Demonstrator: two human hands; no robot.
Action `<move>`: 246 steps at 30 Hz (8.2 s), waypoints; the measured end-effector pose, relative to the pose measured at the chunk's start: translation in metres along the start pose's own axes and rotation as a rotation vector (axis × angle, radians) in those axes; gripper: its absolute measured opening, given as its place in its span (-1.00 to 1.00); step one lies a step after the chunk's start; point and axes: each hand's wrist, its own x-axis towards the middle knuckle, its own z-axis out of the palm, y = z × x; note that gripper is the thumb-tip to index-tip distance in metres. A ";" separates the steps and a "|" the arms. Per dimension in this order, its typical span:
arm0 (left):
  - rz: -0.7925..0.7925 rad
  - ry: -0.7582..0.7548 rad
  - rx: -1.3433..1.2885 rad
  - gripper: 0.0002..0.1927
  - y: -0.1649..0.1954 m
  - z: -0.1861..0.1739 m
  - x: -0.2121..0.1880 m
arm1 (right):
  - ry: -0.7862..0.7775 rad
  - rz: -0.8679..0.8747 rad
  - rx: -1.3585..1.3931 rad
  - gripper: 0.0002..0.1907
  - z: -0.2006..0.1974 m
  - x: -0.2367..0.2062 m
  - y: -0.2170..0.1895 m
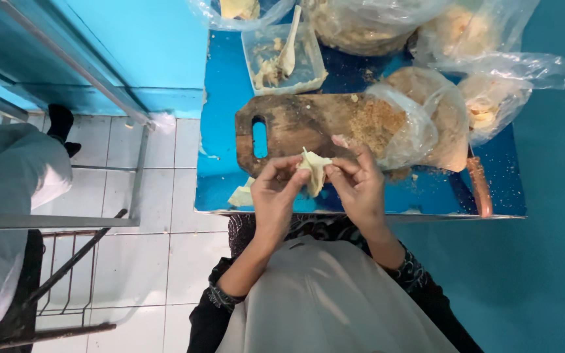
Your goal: The person sits at a small blue table and folds thin square pastry wrappers around a brown crumbly filling, pinching each wrapper closed by hand and setting the finished parcel aside. They repeatedly take a wrapper from a stack, add filling, fold it, and place completed parcels with others on the table.
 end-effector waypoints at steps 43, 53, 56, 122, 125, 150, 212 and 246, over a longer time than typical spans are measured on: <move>0.101 0.067 -0.077 -0.80 -0.002 -0.023 -0.008 | -0.109 -0.256 -0.372 -0.39 0.027 -0.001 -0.024; 0.039 0.329 -0.083 -0.85 0.019 -0.046 -0.011 | 0.073 0.226 0.495 -0.36 -0.013 0.039 -0.008; 0.104 0.344 -0.217 -0.83 0.029 -0.057 -0.008 | 0.137 -0.147 0.004 -0.42 -0.004 0.045 -0.022; 0.759 -0.109 1.457 -0.69 0.006 -0.006 0.010 | -0.539 -0.468 -1.246 -0.65 0.038 0.191 -0.004; 0.763 -0.121 1.480 -0.68 0.006 -0.005 0.010 | -0.512 -0.475 -1.276 -0.81 0.035 0.202 0.020; 0.786 -0.124 1.441 -0.64 0.003 -0.013 0.002 | -0.523 -0.628 -1.282 -0.57 -0.009 0.090 -0.050; 0.521 0.175 1.396 -0.83 0.026 -0.024 -0.003 | -0.193 -0.446 -0.723 -0.72 0.015 0.025 -0.034; 0.569 0.032 1.066 -0.81 0.024 -0.018 -0.001 | 0.056 -0.217 -0.827 -0.58 0.004 -0.004 -0.035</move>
